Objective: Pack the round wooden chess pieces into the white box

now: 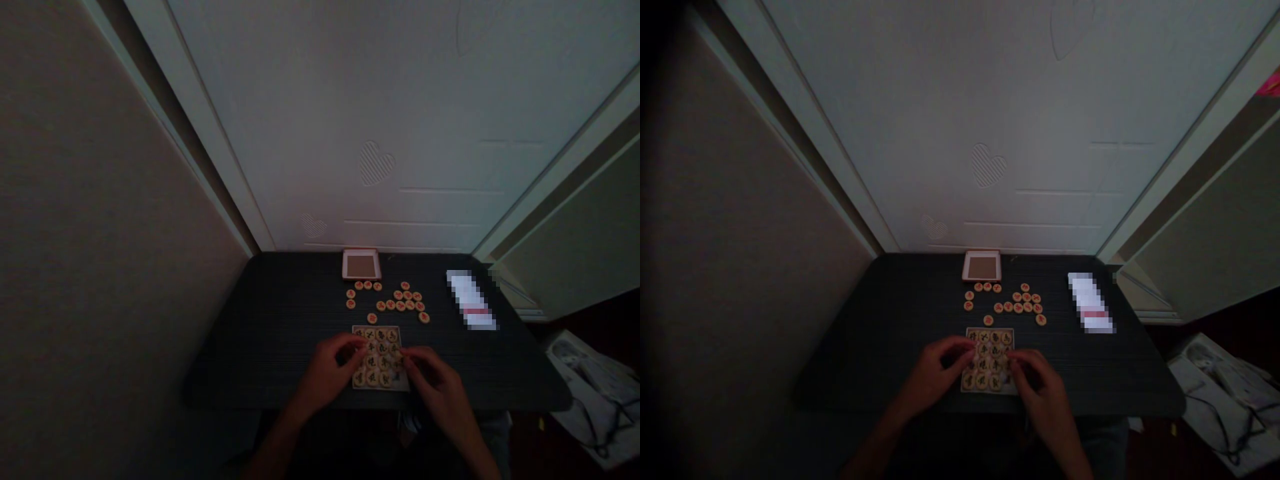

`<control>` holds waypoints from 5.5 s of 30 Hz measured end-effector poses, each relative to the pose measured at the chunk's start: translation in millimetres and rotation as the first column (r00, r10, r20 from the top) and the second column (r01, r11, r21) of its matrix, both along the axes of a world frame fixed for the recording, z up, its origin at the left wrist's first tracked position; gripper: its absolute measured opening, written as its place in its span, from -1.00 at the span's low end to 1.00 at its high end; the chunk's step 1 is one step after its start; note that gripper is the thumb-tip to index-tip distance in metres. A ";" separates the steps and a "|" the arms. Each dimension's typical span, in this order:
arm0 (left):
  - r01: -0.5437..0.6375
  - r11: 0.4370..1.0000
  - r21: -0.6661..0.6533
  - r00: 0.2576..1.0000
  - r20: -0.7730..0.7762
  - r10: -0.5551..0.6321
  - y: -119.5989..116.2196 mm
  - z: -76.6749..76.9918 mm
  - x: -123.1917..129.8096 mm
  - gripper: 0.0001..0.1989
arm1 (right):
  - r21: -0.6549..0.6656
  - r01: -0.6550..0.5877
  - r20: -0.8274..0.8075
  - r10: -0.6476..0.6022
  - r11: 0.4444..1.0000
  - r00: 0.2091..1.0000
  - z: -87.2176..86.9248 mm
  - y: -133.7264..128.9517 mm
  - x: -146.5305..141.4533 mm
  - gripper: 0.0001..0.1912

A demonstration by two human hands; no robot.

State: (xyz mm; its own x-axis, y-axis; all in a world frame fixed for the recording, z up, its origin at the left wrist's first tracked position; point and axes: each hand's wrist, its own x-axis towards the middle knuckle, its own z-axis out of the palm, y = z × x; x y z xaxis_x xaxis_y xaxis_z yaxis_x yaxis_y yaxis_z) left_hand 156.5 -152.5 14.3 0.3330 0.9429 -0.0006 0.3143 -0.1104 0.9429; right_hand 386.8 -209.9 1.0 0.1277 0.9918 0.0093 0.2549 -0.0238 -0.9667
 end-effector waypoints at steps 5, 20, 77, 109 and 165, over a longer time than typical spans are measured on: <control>0.008 0.995 0.099 0.989 -0.149 0.007 4.1 -11.0 -15.0 -0.81 | -0.124 0.009 -0.037 -0.013 0.992 0.999 -5.1 -2.5 8.0 -0.61; 0.044 0.995 0.086 0.979 -0.202 -0.026 3.4 -21.0 -19.5 -0.82 | -0.037 -0.079 0.234 0.085 0.996 0.968 -3.1 -5.6 7.6 -0.67; 0.055 0.996 0.066 0.977 -0.210 -0.040 1.7 -17.3 -17.5 -0.79 | -0.018 -0.178 0.604 0.152 0.984 0.782 -20.9 -2.2 2.1 -0.87; 0.012 0.987 0.161 0.971 -0.236 0.027 28.3 -10.6 -14.5 -0.79 | 0.058 0.005 0.401 -0.028 0.998 0.916 -22.2 14.6 30.9 -0.66; -0.103 0.968 0.228 0.975 -0.171 0.144 22.9 -11.1 -28.7 -0.80 | 0.225 0.128 0.538 -0.233 0.966 0.810 -47.9 51.9 46.2 -0.59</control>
